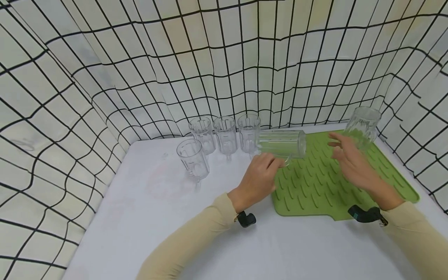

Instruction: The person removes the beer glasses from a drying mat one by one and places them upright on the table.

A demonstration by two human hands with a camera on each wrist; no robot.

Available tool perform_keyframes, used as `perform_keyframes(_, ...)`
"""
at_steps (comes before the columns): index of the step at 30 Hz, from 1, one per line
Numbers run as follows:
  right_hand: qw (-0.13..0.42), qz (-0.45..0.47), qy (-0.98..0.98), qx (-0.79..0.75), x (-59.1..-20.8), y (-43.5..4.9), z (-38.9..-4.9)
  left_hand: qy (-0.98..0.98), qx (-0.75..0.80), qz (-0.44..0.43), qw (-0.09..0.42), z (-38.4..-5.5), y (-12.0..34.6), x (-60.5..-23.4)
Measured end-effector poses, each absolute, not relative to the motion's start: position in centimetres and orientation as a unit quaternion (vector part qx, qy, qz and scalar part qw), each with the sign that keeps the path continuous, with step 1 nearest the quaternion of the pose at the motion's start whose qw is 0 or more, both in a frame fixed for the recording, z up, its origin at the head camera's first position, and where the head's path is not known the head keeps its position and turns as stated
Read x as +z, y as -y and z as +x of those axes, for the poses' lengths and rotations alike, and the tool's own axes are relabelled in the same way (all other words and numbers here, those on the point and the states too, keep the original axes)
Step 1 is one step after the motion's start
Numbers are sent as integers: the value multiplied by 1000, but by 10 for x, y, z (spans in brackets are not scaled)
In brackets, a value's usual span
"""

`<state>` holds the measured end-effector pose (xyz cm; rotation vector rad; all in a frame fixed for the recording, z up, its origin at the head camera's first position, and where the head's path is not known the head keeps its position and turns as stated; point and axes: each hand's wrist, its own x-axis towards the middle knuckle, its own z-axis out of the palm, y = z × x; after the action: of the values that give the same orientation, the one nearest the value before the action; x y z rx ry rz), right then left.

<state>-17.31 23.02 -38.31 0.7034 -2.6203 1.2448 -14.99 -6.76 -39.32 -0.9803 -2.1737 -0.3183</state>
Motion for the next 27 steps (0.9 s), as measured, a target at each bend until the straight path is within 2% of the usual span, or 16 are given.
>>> perform_keyframes(19, 2, 268, 748, 607, -394, -173, -187, 846, -79, -391, 353, -136, 82, -398)
perform_keyframes(27, -18, 254, 744, 618, -395, -157, -189, 855, -67, -385, 343, -133, 85, -404)
